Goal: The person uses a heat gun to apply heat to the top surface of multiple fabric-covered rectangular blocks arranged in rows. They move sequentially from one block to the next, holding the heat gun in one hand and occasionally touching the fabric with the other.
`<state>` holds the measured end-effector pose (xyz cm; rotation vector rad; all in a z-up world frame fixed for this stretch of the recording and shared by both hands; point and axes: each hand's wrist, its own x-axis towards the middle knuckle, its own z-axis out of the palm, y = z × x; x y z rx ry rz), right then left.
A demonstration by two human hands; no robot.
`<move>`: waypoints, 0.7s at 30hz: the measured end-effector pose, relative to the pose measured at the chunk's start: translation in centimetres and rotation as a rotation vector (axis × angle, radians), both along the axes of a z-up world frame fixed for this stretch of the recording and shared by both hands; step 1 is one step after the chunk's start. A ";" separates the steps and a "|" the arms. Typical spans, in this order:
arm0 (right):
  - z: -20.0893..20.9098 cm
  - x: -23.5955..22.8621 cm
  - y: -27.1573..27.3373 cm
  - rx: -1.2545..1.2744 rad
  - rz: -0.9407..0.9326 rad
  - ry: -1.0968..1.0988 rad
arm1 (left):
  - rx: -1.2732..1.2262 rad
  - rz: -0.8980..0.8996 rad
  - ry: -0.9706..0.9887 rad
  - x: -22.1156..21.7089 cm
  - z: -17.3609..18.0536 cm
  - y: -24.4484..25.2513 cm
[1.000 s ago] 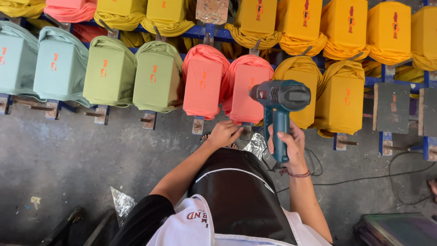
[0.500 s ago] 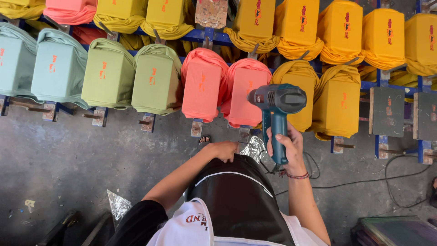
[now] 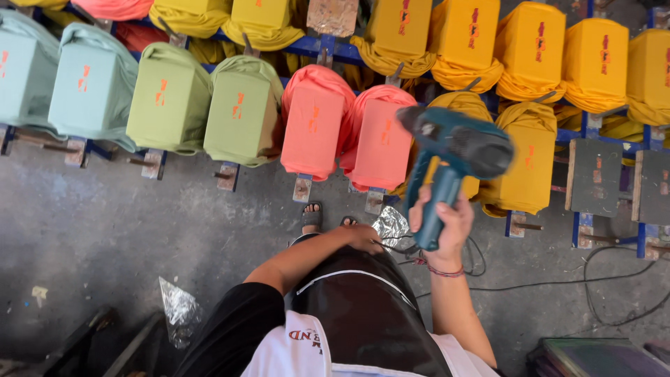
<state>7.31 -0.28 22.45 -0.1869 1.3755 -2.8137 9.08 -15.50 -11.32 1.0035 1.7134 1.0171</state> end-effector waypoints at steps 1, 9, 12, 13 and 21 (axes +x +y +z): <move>0.9 0.0 0.7 -0.039 -0.036 0.006 | -0.168 0.121 0.005 0.2 0.0 -2.6; -1.8 -2.2 5.1 0.103 -0.164 0.027 | -0.333 0.661 -0.261 5.6 7.2 -24.8; -2.9 -1.5 1.8 0.047 -0.139 -0.001 | -0.427 0.711 -0.397 7.1 18.8 -31.7; -3.2 -1.1 0.2 0.033 -0.109 -0.012 | -0.392 0.834 -0.441 7.5 21.0 -33.7; -4.6 0.2 -10.8 -0.030 0.204 0.051 | -0.552 0.927 -0.252 9.5 44.9 -47.2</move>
